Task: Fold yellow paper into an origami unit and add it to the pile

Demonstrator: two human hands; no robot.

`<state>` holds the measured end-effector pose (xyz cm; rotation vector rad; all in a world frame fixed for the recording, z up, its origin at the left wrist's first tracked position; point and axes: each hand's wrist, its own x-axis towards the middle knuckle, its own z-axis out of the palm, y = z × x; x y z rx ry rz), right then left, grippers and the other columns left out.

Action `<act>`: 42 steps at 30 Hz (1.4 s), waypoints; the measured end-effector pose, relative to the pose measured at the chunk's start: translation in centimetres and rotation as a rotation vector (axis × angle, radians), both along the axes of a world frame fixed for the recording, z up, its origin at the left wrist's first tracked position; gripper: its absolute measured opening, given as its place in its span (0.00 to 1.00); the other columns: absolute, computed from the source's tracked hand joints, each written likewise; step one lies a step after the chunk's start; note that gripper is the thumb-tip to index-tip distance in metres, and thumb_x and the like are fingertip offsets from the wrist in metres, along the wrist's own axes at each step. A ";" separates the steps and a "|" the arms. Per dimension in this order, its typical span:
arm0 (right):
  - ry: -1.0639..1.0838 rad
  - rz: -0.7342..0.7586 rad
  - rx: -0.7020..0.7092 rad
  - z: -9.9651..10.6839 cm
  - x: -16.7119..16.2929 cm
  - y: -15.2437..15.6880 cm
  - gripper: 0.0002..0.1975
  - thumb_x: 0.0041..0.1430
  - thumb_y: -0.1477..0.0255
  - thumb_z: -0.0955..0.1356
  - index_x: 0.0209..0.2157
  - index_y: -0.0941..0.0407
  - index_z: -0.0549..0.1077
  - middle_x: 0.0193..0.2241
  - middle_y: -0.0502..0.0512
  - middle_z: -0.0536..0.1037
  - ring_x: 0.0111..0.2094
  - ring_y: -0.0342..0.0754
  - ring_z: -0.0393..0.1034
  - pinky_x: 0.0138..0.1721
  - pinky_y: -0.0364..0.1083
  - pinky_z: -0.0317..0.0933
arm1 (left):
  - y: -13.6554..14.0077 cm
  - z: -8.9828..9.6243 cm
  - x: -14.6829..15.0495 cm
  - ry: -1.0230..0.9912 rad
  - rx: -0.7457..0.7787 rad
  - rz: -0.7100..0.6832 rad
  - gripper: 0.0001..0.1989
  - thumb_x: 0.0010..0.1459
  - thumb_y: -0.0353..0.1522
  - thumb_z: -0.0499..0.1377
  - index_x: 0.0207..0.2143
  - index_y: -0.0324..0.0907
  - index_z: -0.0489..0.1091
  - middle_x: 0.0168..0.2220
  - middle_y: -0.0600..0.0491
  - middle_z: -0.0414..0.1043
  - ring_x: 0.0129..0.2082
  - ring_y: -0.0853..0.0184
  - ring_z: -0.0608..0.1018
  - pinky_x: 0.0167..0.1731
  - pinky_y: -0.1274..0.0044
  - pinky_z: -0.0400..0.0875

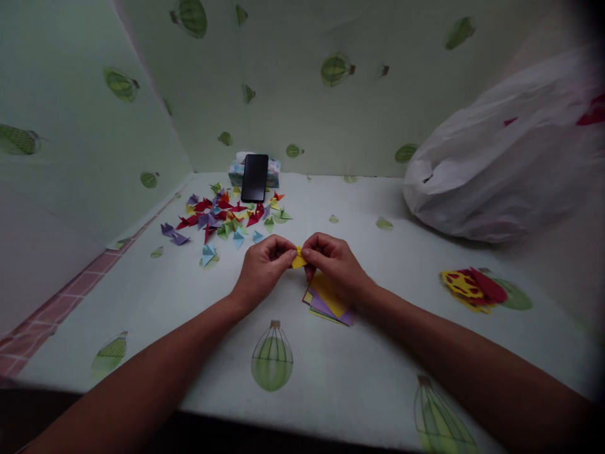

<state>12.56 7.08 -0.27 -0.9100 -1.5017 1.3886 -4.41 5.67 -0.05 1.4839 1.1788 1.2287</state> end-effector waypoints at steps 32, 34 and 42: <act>-0.058 0.025 0.066 -0.6 0.1 0.2 0.07 0.60 0.69 0.67 0.30 0.56 0.69 0.24 0.48 0.74 0.22 0.41 0.68 0.27 0.44 0.61 | 0.5 0.0 -0.4 -0.022 -0.149 -0.051 0.13 0.53 0.41 0.66 0.30 0.39 0.77 0.28 0.53 0.75 0.30 0.68 0.75 0.34 0.76 0.70; -0.084 0.014 0.095 -0.6 0.1 0.2 0.06 0.61 0.70 0.67 0.30 0.56 0.69 0.24 0.48 0.74 0.22 0.41 0.68 0.27 0.44 0.61 | 0.6 -0.1 -0.4 -0.023 -0.157 -0.065 0.13 0.53 0.41 0.66 0.30 0.39 0.77 0.28 0.53 0.76 0.30 0.69 0.75 0.34 0.77 0.70; -0.069 0.026 0.055 -0.5 0.0 0.2 0.06 0.59 0.70 0.68 0.30 0.56 0.69 0.24 0.48 0.73 0.22 0.41 0.68 0.27 0.44 0.63 | 0.6 -0.3 -0.3 -0.067 -0.181 -0.064 0.12 0.51 0.40 0.67 0.28 0.39 0.76 0.26 0.53 0.75 0.27 0.69 0.74 0.32 0.76 0.70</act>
